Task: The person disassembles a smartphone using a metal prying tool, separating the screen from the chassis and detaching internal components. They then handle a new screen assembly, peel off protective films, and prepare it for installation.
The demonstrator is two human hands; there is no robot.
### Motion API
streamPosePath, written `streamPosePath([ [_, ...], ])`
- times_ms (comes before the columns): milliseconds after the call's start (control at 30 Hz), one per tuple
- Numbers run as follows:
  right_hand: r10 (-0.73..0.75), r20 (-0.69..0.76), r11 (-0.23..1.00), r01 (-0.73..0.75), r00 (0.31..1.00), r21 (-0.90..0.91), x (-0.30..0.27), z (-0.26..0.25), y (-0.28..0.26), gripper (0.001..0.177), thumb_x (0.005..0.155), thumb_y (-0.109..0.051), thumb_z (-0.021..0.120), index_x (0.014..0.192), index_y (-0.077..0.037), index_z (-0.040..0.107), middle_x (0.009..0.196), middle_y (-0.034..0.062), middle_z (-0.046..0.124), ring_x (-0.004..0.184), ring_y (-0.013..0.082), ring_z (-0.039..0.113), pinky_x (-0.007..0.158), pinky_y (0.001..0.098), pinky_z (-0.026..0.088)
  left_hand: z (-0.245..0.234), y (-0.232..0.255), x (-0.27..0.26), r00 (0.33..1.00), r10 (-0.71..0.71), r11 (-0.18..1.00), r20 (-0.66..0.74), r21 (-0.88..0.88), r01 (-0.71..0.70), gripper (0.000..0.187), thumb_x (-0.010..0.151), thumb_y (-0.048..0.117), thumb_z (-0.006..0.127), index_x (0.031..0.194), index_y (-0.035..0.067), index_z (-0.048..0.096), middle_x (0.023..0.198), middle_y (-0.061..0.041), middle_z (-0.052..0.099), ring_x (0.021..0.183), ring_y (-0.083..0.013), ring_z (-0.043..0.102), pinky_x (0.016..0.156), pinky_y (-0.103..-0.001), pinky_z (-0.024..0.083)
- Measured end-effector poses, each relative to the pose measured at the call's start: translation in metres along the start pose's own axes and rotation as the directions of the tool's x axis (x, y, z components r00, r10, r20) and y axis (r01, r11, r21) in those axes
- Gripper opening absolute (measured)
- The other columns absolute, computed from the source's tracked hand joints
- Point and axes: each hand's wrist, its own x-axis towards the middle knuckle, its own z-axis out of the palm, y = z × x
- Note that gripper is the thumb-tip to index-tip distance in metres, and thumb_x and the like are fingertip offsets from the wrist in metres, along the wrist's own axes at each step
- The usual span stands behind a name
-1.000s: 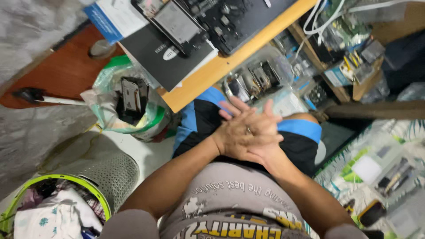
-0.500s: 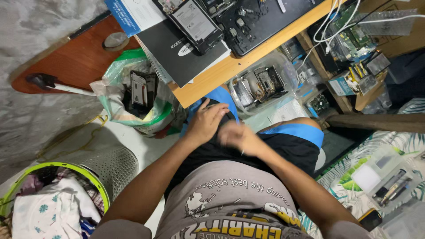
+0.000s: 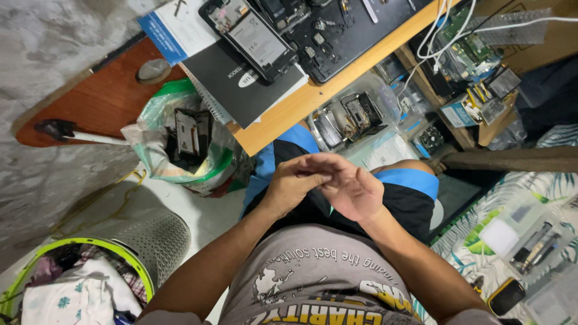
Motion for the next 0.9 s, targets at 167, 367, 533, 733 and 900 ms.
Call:
streamPosePath([
  [167,0.05,-0.041,0.777,-0.065,0.998,-0.626,0.029,0.005,-0.033,0.048,0.099,-0.033,0.066,0.13,0.003,0.064,0.129,0.0182,0.068,0.121,0.0262,0.063,0.107,0.0382,0.049,-0.012,0.015,0.004,0.992,0.115,0.885,0.049,0.449,-0.125,0.054,0.086,0.02,0.078,0.134,0.003,0.061,0.127,-0.013,0.068,0.116,-0.0232,0.063,0.1,-0.035,0.05],
  [367,-0.439,-0.014,0.108,0.038,0.898,-0.993,0.118,-0.019,-0.102,0.01,0.1,-0.009,0.072,0.1,0.001,0.074,0.091,0.0052,0.073,0.082,0.0102,0.067,0.076,0.0267,0.054,-0.013,0.016,0.003,0.896,0.162,0.142,0.412,0.889,-0.435,0.053,0.078,0.04,0.077,0.118,0.006,0.069,0.123,-0.013,0.07,0.132,-0.0312,0.051,0.117,-0.057,0.025],
  [533,-0.628,0.1,-0.067,0.074,0.772,-0.995,0.206,-0.056,-0.143,0.013,0.1,-0.004,0.078,0.091,0.002,0.071,0.082,0.0057,0.07,0.074,0.0095,0.061,0.068,0.0255,0.049,-0.013,0.014,0.012,0.934,0.145,0.256,0.328,0.899,-0.356,0.046,0.081,0.037,0.076,0.116,0.007,0.072,0.122,-0.007,0.071,0.132,-0.0269,0.052,0.12,-0.054,0.025],
  [733,-0.595,0.24,-0.3,0.065,0.767,-0.952,0.26,-0.071,-0.153,0.017,0.093,-0.007,0.082,0.104,-0.003,0.071,0.09,0.0098,0.073,0.08,0.0211,0.07,0.072,0.033,0.052,-0.016,0.012,0.013,0.931,0.161,0.276,0.328,0.89,-0.362,0.046,0.079,0.034,0.077,0.116,0.008,0.072,0.124,-0.005,0.071,0.132,-0.0257,0.052,0.12,-0.054,0.024],
  [900,-0.26,0.53,-0.701,0.22,0.807,-0.679,0.273,-0.061,-0.152,0.042,0.083,-0.015,0.087,0.119,-0.004,0.07,0.108,0.0159,0.072,0.108,0.0394,0.061,0.093,0.0499,0.042,-0.018,0.013,0.014,0.928,0.139,0.248,0.346,0.895,-0.371,0.046,0.08,0.036,0.077,0.116,0.006,0.072,0.124,-0.005,0.07,0.133,-0.0248,0.052,0.122,-0.053,0.024],
])
